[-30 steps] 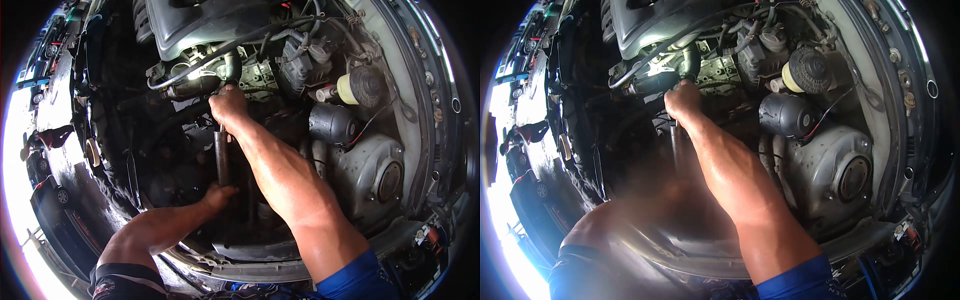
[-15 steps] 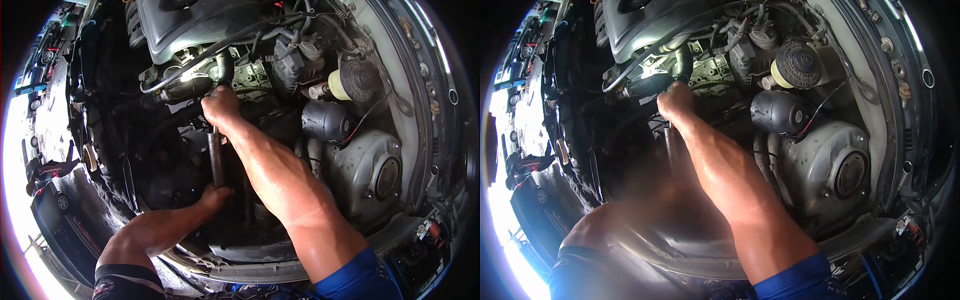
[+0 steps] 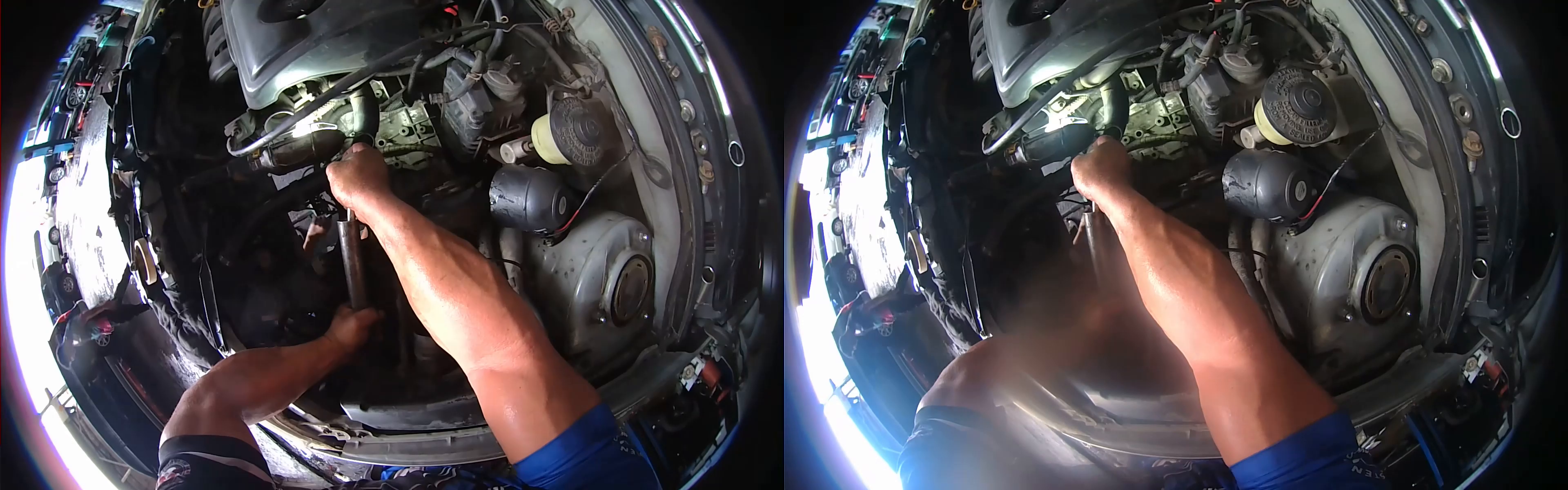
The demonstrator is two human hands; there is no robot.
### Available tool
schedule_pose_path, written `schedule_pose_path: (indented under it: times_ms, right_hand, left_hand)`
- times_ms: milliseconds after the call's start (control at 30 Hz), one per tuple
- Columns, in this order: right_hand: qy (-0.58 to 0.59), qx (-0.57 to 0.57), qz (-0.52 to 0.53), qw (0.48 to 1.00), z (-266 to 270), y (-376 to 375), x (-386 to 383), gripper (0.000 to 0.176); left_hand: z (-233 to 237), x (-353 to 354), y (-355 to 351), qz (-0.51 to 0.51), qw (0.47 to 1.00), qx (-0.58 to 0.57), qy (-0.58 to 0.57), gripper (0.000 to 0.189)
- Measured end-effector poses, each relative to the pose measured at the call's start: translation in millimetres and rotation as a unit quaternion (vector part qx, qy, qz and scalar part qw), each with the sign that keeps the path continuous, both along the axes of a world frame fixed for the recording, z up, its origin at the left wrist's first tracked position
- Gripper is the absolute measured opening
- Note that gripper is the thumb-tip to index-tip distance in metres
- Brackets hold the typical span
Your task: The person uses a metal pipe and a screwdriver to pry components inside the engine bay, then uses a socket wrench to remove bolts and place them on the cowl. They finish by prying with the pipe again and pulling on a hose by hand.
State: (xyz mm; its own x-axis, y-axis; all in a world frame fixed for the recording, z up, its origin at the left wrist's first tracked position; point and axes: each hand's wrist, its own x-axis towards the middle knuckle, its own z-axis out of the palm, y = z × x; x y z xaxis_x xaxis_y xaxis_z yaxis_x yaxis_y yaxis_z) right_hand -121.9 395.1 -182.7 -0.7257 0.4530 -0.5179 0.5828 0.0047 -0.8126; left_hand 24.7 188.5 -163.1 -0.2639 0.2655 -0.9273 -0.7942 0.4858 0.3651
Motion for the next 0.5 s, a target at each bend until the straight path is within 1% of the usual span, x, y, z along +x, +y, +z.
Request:
schedule_pose_path:
  times_ms: [33, 67, 167, 267, 300, 367, 433, 467, 500]
  right_hand:
    - [-0.005, -0.006, -0.010, 1.000, 5.9, -4.0, 0.9, 0.031]
    - [0.032, 0.017, -0.081, 0.996, -0.8, -12.5, -1.5, 0.012]
    - [0.040, 0.019, -0.074, 0.996, -5.0, -11.9, -1.7, 0.012]
    - [0.024, 0.021, -0.058, 0.998, -6.4, -10.0, -1.8, 0.013]
    - [-0.008, 0.068, 0.000, 0.998, 2.3, -4.4, -2.7, 0.013]
    - [0.034, 0.016, -0.042, 0.998, 11.5, -4.9, 1.8, 0.014]
    - [0.068, 0.020, -0.044, 0.996, 2.3, -6.9, 0.8, 0.010]
    - [0.056, -0.024, -0.064, 0.996, -1.9, -8.1, 0.3, 0.006]
    - [0.085, -0.076, -0.097, 0.989, -8.3, -9.8, -1.1, 0.004]
  left_hand:
    - [1.8, 1.1, -1.9, 0.004, 1.000, -0.005, -0.001, 0.017]
    - [0.6, 0.4, 1.7, 0.000, 1.000, -0.003, 0.000, 0.017]
    - [2.3, 0.4, 3.2, 0.014, 1.000, 0.004, 0.003, 0.016]
    - [-3.5, 4.0, 6.6, 0.023, 1.000, 0.008, -0.006, 0.015]
    - [-1.3, 3.9, 5.0, 0.024, 1.000, -0.001, -0.008, 0.015]
    - [4.2, 0.7, 2.9, 0.053, 0.999, 0.013, 0.001, 0.015]
    - [9.6, 0.1, 6.5, 0.080, 0.996, 0.028, 0.004, 0.015]
    - [15.8, 0.0, 7.6, 0.060, 0.998, 0.010, 0.008, 0.016]
    - [16.0, -1.4, 12.0, 0.036, 0.999, 0.001, 0.011, 0.016]
